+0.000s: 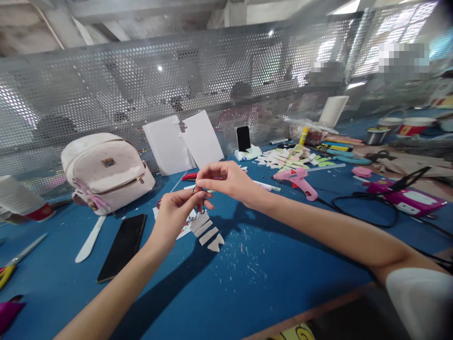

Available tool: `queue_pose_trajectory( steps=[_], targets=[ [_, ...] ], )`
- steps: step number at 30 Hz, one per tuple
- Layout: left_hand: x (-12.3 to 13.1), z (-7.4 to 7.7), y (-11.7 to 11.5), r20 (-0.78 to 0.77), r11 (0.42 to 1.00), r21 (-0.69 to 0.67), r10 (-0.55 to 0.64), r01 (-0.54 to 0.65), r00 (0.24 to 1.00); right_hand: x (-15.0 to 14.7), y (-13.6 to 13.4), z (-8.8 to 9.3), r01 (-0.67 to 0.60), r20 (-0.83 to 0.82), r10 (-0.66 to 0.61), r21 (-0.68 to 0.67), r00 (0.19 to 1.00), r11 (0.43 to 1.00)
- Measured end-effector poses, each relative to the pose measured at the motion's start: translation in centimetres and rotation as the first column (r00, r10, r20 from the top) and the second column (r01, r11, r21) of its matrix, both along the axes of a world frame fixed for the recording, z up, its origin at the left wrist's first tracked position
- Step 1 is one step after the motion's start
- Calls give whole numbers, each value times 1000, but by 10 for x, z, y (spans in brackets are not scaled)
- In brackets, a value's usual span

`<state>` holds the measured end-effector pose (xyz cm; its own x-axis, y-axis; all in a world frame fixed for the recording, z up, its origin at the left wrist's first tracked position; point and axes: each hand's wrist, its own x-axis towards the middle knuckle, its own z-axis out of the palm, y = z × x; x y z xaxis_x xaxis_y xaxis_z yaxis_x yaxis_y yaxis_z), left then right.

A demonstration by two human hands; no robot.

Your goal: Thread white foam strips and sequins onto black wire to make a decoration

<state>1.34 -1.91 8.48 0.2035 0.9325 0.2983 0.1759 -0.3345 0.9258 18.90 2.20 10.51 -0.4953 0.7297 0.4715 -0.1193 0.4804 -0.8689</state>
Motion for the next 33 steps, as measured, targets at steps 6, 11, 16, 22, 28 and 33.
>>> queue_pose_trajectory(
  steps=[6, 11, 16, 22, 28, 33],
  targets=[
    [1, 1, -1, -5, 1000, 9, 6, -6, 1000, 0, 1, -1, -31, -24, 31, -1, 999, 1000],
    [1, 1, -1, -6, 1000, -5, 8, -8, 1000, 0, -2, 2, -54, -40, 54, -13, 998, 998],
    [1, 2, -1, -2, 1000, -8, 5, -5, 1000, 1, -2, 5, -40, -59, 38, -34, 998, 999],
    [1, 2, -2, 1, 1000, -18, 6, -6, 1000, 1, -1, 5, -30, -54, 28, -36, 998, 999],
    [2, 2, -2, 18, 1000, -26, 14, -13, 1000, 2, -2, 7, -36, -48, 33, -62, 998, 997],
    [2, 2, -1, 43, 999, -47, 4, -2, 999, 2, -1, 6, -49, -59, 46, -47, 997, 998]
  ],
)
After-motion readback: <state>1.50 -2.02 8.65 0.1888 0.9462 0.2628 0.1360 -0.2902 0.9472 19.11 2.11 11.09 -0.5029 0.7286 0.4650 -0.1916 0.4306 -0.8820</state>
